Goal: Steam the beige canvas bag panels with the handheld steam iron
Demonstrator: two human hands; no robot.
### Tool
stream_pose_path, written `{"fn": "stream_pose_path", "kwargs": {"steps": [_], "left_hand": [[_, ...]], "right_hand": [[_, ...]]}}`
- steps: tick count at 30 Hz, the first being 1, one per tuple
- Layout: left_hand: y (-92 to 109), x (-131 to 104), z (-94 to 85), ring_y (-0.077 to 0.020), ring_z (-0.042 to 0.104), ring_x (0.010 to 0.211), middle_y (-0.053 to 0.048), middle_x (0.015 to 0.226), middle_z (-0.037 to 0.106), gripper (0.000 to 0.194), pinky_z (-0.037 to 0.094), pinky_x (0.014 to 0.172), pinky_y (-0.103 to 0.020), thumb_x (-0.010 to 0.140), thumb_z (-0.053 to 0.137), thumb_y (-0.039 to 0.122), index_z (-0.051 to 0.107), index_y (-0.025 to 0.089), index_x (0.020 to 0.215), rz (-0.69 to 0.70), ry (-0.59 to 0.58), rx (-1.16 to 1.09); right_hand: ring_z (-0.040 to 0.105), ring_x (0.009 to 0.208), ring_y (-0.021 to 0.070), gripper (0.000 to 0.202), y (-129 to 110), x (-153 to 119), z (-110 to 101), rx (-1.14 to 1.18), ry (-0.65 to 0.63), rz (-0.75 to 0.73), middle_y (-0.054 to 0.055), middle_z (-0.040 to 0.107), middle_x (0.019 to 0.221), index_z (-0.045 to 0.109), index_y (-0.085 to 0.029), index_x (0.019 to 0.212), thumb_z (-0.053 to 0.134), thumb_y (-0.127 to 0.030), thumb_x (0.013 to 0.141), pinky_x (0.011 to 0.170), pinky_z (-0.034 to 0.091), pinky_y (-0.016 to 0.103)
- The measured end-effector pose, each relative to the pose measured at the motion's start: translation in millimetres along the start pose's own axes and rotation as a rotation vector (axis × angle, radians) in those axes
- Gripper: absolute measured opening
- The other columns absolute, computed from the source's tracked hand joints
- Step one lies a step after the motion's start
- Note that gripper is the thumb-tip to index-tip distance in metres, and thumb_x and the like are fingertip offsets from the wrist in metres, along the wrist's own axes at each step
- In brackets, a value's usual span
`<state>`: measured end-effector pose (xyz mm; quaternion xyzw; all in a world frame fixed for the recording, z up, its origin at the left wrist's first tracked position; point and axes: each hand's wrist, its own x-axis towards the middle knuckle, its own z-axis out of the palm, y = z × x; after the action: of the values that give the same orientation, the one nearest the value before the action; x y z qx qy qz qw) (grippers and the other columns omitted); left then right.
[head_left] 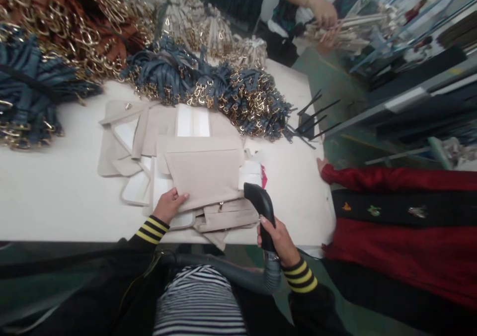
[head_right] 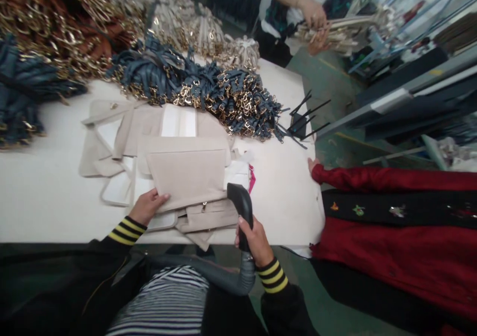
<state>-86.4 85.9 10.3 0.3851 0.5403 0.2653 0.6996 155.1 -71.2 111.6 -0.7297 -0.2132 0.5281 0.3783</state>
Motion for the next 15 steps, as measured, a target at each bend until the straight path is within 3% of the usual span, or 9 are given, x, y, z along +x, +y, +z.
{"fn": "stream_pose_path", "kwargs": {"steps": [4,7,11,15], "left_hand": [[4,1,3.3,-0.0219,0.065,0.082,-0.003,0.077,0.071,0.036,0.050,0.083,-0.035,0.057,0.070,0.030,0.061,0.017,0.089,-0.036,0.019,-0.020],[4,1,3.3,-0.0220,0.066,0.082,-0.003,0.077,0.071,0.033,0.050,0.083,-0.034,0.057,0.070,0.029,0.061,0.017,0.086,-0.040,0.032,-0.031],[4,2,3.6,-0.0231,0.066,0.082,-0.004,0.077,0.071,0.031,0.051,0.081,-0.035,0.057,0.068,0.028,0.061,0.017,0.085,-0.057,0.052,-0.039],[6,2,3.6,-0.0237,0.065,0.085,-0.004,0.079,0.072,0.031,0.051,0.083,-0.035,0.058,0.066,0.029,0.062,0.016,0.085,-0.050,0.057,0.004]], "right_hand": [[0.053,0.039,0.0097,0.038,6,14,11,-0.041,-0.133,0.062,-0.006,0.052,0.056,0.044,-0.017,0.083,0.056,-0.053,0.076,0.038,0.044,0.022],[0.051,0.038,0.0091,0.038,3,22,21,-0.001,-0.082,0.049,-0.007,0.051,0.054,0.043,-0.018,0.080,0.056,-0.053,0.075,0.036,0.043,0.021],[0.051,0.040,0.0082,0.036,3,17,16,0.071,0.033,-0.048,-0.006,0.050,0.053,0.044,-0.017,0.076,0.052,-0.052,0.079,0.039,0.043,0.020],[0.052,0.040,0.0095,0.039,9,13,11,0.027,-0.075,0.053,-0.006,0.052,0.055,0.043,-0.018,0.078,0.056,-0.054,0.075,0.038,0.043,0.022]]}}
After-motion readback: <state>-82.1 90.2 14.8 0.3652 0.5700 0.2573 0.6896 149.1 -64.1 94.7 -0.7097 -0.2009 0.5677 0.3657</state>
